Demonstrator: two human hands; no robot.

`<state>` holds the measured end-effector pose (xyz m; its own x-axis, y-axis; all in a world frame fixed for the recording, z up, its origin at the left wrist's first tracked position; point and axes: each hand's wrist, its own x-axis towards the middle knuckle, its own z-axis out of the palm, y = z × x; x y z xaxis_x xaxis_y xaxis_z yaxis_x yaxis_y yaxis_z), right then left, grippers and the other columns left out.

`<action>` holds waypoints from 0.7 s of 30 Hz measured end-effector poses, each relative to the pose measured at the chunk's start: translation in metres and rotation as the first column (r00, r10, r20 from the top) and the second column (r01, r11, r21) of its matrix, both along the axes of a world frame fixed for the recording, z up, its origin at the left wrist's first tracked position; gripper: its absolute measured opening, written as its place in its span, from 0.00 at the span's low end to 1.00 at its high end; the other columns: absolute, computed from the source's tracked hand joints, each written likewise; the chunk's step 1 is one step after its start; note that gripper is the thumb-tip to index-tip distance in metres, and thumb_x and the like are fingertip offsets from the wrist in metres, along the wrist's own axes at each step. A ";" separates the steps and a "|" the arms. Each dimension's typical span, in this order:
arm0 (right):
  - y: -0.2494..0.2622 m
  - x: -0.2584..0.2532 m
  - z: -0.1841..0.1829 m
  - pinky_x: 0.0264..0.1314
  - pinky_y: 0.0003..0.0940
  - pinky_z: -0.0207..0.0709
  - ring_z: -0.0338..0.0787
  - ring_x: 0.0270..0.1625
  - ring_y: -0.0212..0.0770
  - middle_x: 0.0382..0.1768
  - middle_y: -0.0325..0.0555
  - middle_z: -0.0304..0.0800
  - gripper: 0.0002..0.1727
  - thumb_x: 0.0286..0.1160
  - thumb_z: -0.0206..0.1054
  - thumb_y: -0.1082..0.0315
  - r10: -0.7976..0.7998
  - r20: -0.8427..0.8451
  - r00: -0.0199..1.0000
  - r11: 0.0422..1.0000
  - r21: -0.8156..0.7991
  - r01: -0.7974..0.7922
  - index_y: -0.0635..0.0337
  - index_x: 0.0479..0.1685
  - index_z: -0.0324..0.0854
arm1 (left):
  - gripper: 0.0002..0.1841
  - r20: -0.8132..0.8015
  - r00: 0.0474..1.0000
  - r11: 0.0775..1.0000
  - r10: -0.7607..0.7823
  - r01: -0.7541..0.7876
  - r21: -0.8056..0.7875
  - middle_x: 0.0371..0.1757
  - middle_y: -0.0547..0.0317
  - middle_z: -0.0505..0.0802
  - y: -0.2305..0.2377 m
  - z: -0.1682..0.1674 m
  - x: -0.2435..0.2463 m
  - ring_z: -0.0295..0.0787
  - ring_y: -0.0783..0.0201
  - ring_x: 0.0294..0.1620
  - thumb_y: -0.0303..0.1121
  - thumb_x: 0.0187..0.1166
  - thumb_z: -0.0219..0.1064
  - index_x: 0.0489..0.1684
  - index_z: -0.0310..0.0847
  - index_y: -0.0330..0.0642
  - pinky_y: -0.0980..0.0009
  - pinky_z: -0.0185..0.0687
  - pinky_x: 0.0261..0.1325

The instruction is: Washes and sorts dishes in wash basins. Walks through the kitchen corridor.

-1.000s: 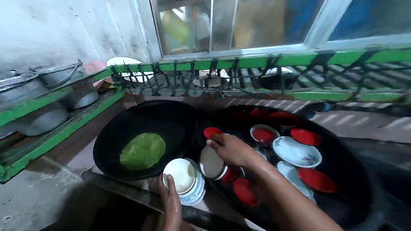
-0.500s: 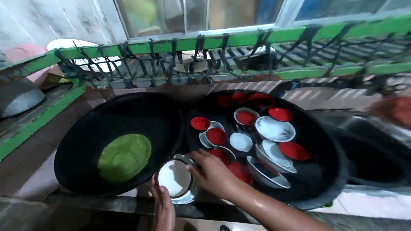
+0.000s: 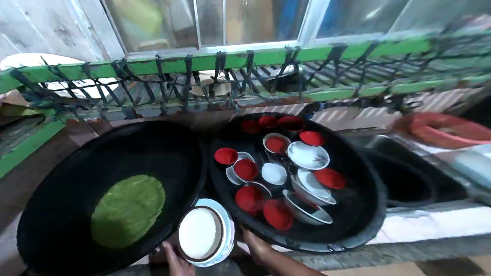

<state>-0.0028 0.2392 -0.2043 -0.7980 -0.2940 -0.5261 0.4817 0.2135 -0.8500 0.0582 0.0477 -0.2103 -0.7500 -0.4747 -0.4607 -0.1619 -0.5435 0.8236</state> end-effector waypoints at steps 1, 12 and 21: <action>-0.010 -0.003 -0.004 0.78 0.42 0.76 0.80 0.76 0.44 0.75 0.57 0.79 0.25 0.97 0.41 0.61 -0.128 0.058 0.990 0.988 -0.081 0.132 0.65 0.83 0.68 | 0.43 -0.030 1.000 1.000 0.007 -0.007 -0.008 0.82 0.50 0.74 0.000 0.001 -0.007 0.74 0.60 0.78 0.68 0.86 0.23 0.89 0.50 0.47 0.53 0.76 0.75; -0.047 -0.033 -0.029 0.56 0.34 0.84 0.89 0.50 0.36 0.51 0.52 0.88 0.22 0.98 0.42 0.61 -0.226 0.267 0.937 0.897 -0.318 0.307 0.65 0.68 0.77 | 0.33 -0.191 0.981 0.984 -0.037 0.069 0.162 0.63 0.62 0.86 -0.016 -0.001 -0.004 0.84 0.70 0.64 0.61 0.91 0.27 0.77 0.62 0.48 0.61 0.84 0.66; -0.042 -0.031 -0.031 0.49 0.34 0.84 0.88 0.43 0.34 0.43 0.47 0.87 0.24 0.98 0.36 0.60 -0.143 0.344 0.928 0.877 -0.391 0.280 0.64 0.63 0.77 | 0.27 -0.115 0.993 0.969 -0.033 0.060 0.242 0.65 0.49 0.88 -0.009 -0.009 -0.012 0.87 0.56 0.65 0.50 0.95 0.35 0.80 0.65 0.45 0.55 0.87 0.63</action>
